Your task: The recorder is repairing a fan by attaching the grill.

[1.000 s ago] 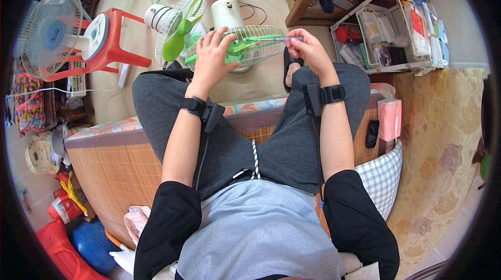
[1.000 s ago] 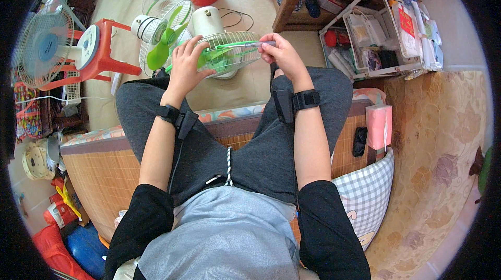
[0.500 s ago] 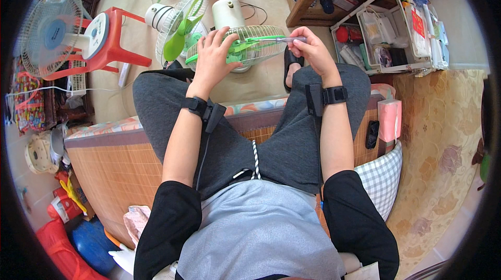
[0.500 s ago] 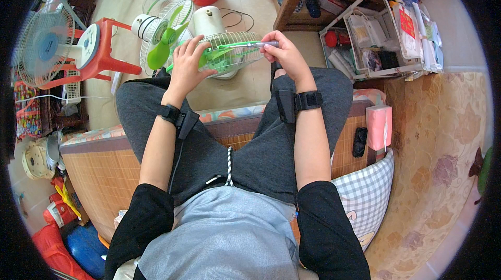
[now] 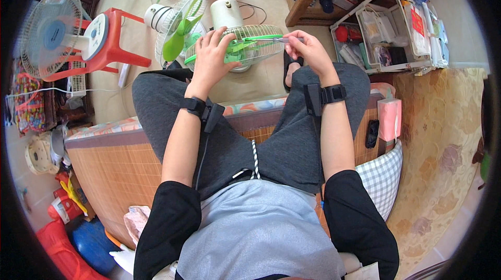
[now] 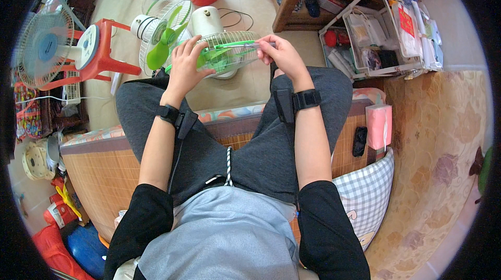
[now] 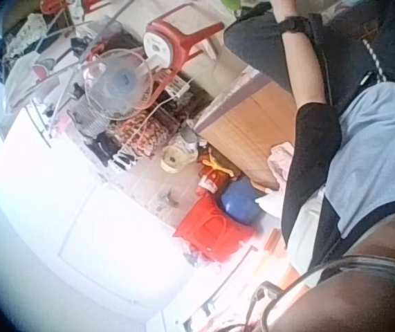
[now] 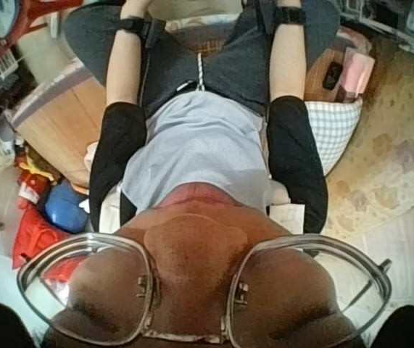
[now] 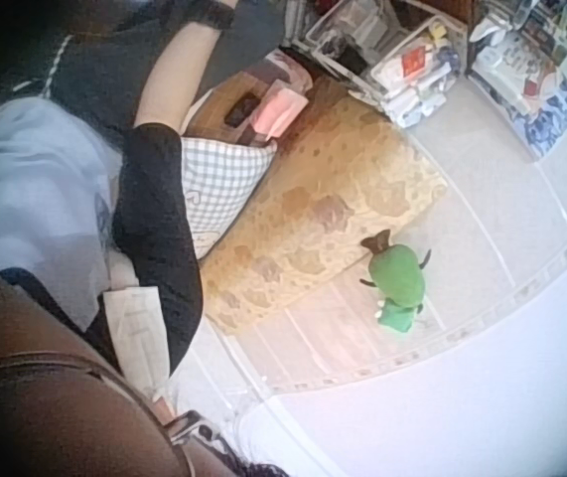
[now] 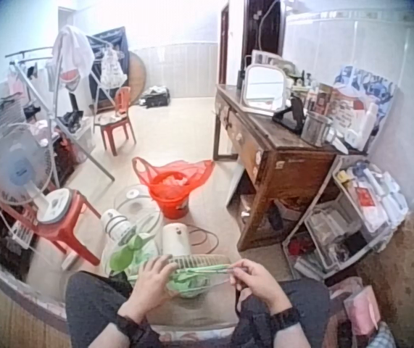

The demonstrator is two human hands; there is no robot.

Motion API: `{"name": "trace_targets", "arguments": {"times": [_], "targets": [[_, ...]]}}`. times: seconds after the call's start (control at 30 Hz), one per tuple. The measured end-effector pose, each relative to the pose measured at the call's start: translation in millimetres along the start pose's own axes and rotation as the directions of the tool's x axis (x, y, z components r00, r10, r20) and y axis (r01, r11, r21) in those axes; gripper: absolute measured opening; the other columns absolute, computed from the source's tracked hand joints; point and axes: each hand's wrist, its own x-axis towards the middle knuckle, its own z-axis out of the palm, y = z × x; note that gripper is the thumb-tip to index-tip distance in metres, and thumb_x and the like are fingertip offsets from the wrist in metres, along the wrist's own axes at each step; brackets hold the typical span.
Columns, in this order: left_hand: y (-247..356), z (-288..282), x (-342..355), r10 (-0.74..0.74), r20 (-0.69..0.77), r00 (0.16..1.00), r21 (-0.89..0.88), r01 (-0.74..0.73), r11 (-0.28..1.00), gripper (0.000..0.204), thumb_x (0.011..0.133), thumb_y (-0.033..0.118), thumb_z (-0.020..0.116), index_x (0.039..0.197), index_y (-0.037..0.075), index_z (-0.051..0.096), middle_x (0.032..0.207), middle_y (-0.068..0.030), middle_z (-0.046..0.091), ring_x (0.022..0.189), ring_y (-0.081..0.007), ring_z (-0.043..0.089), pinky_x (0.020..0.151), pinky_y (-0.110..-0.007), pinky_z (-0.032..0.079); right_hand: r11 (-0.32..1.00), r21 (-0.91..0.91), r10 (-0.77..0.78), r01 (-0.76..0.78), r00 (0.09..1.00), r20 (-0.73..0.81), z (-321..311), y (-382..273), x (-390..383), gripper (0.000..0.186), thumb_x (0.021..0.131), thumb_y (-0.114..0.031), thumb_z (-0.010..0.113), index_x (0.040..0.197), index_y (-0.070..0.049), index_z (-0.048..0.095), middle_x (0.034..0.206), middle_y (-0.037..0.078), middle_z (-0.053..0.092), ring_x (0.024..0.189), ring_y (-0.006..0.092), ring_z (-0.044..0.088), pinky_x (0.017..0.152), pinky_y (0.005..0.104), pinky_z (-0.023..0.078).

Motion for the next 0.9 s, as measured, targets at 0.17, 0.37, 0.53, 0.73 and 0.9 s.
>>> {"name": "trace_targets", "arguments": {"times": [0.17,0.37,0.53,0.73,0.9], "targets": [[0.6,-0.8,-0.5,0.001,0.001,1.000,-0.003,-0.001,1.000,0.069,0.053,0.023,0.081,0.115,0.015,0.051,0.127,-0.0080,0.046,0.118,-0.0289,0.041,0.096,-0.046,0.031,0.983,0.059,0.173,-0.172,0.985,-0.024,0.9,1.0,1.3,0.023,0.094,-0.027,0.048,0.087,-0.005,0.052,0.064,-0.001,0.053,0.054,0.0061,0.046,0.051,0.0196,0.038],[3.9,-4.0,0.7,-0.006,0.022,1.000,0.020,0.005,1.000,0.067,0.055,0.023,0.081,0.114,0.013,0.051,0.128,-0.0075,0.045,0.118,-0.0289,0.041,0.098,-0.043,0.031,0.972,0.226,0.086,-0.067,0.993,-0.077,7.6,4.5,4.9,0.018,0.095,-0.020,0.046,0.097,-0.003,0.050,0.077,0.003,0.053,0.063,0.0084,0.046,0.057,0.0188,0.039],[2.9,-3.9,0.0,-0.009,0.015,1.000,0.021,0.008,1.000,0.067,0.055,0.023,0.080,0.114,0.014,0.051,0.128,-0.0073,0.045,0.118,-0.0292,0.041,0.098,-0.043,0.031,0.972,0.233,0.048,-0.039,0.998,-0.034,6.4,4.8,3.5,0.020,0.093,-0.020,0.050,0.097,-0.001,0.050,0.077,0.003,0.053,0.060,0.0086,0.047,0.054,0.0198,0.038],[3.4,-3.4,-0.2,-0.008,0.018,1.000,0.023,0.008,1.000,0.068,0.055,0.023,0.081,0.115,0.015,0.050,0.127,-0.0073,0.045,0.118,-0.0294,0.041,0.098,-0.044,0.031,0.982,0.162,0.094,-0.093,0.996,0.003,-1.6,3.5,3.0,0.020,0.092,-0.021,0.051,0.095,-0.001,0.050,0.065,0.001,0.051,0.053,0.0084,0.044,0.049,0.0210,0.038],[2.3,-3.6,-0.7,-0.009,0.018,1.000,0.020,0.008,1.000,0.068,0.055,0.022,0.080,0.115,0.014,0.050,0.128,-0.0072,0.045,0.118,-0.0292,0.041,0.098,-0.044,0.031,0.983,0.141,0.119,-0.117,0.993,-0.012,-0.1,4.9,3.8,0.021,0.092,-0.022,0.053,0.092,-0.002,0.051,0.061,0.001,0.050,0.049,0.0081,0.044,0.048,0.0215,0.038]]}}
